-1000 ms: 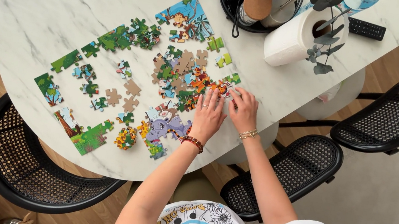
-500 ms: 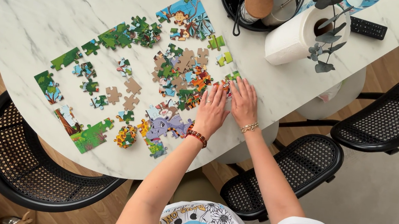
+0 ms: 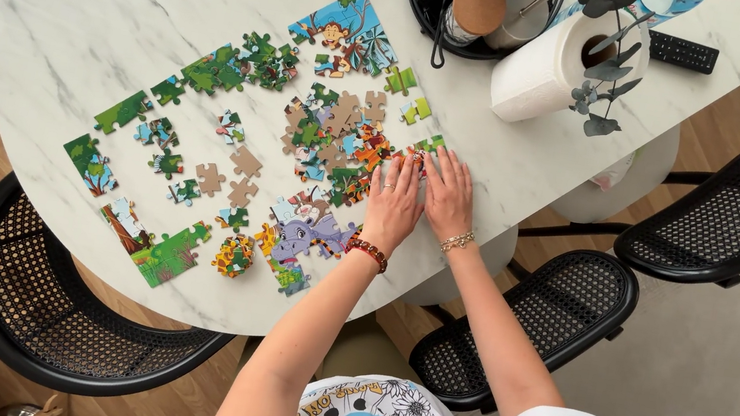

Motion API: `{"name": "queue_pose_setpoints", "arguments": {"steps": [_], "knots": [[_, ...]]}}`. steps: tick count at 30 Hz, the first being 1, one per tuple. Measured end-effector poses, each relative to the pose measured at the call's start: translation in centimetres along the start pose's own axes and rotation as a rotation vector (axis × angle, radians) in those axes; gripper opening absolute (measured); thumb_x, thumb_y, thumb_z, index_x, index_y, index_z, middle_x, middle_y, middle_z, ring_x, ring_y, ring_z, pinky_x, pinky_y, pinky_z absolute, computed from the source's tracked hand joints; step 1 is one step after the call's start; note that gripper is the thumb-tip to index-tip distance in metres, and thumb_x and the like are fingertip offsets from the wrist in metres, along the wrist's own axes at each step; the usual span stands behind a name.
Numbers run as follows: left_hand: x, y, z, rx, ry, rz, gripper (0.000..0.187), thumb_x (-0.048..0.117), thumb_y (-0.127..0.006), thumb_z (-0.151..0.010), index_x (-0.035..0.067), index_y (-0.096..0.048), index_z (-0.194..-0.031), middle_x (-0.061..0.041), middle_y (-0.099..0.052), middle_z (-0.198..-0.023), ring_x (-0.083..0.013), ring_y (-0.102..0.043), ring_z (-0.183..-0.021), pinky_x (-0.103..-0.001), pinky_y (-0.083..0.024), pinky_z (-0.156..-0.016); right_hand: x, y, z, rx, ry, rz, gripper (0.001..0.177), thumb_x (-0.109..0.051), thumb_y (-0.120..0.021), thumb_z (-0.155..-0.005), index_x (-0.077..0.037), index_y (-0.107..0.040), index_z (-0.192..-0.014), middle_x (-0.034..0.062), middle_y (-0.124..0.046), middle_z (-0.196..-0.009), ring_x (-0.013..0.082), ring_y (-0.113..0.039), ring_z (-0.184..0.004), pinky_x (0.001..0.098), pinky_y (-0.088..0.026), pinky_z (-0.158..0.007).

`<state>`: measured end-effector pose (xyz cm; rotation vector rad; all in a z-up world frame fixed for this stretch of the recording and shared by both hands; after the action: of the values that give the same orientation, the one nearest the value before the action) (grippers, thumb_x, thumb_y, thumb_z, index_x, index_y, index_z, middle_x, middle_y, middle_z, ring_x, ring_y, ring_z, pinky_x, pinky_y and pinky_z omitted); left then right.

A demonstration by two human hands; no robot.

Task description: Assembling a colorful animal-themed jigsaw puzzle on a marble table.

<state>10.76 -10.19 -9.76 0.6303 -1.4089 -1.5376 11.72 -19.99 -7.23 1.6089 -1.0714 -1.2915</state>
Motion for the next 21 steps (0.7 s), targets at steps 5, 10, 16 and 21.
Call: {"name": "queue_pose_setpoints", "arguments": {"steps": [5,10,16,21], "knots": [[-0.3,0.1,-0.2,-0.011,-0.012,-0.001,0.086,0.052,-0.061,-0.106,0.006,-0.034,-0.174,-0.019,-0.021,-0.184,-0.0398,-0.018,-0.170,-0.067,-0.015,-0.135,-0.2,0.7,0.7,0.085,0.013,-0.013,0.046,-0.020,-0.056,-0.112,-0.025,-0.066,-0.157,0.0042,-0.056,-0.168,0.0280,-0.048,-0.157,0.0524,-0.030,-0.131],[-0.6,0.1,-0.4,-0.014,-0.046,-0.013,0.085,0.048,-0.065,-0.105,0.007,-0.036,-0.173,-0.019,-0.023,-0.184,-0.0401,-0.021,-0.169,-0.066,-0.019,-0.135,-1.2,0.4,2.9,0.162,0.069,0.011,0.046,-0.020,-0.059,-0.106,-0.029,-0.072,-0.149,-0.0045,-0.066,-0.158,0.0209,-0.056,-0.151,0.0519,-0.032,-0.132],[-1.0,0.1,-0.8,-0.012,-0.095,-0.031,0.080,0.044,-0.067,-0.106,0.009,-0.040,-0.172,-0.013,-0.032,-0.181,-0.0371,-0.033,-0.163,-0.061,-0.028,-0.129,-2.1,1.6,2.8,0.147,0.023,-0.042,0.048,-0.016,-0.056,-0.103,-0.026,-0.074,-0.146,-0.0059,-0.064,-0.163,0.0195,-0.054,-0.154,0.0492,-0.028,-0.134],[-0.9,2.5,-0.7,-0.019,-0.168,-0.116,0.074,0.045,-0.061,-0.109,0.009,-0.040,-0.171,-0.013,-0.035,-0.180,-0.0359,-0.024,-0.168,-0.061,-0.011,-0.137,-1.9,1.8,2.7,0.178,0.062,-0.004,0.053,-0.013,-0.059,-0.097,-0.029,-0.075,-0.145,-0.0074,-0.065,-0.161,0.0204,-0.055,-0.154,0.0513,-0.029,-0.134]]}}
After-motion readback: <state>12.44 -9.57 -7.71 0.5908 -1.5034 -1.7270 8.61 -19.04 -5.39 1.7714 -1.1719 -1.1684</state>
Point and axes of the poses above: each hand's wrist, its own z-axis away from the middle knuckle, its own y-axis out of the back of the hand, x = y × z, the point moved 10 cm from there along -z, towards the middle knuckle
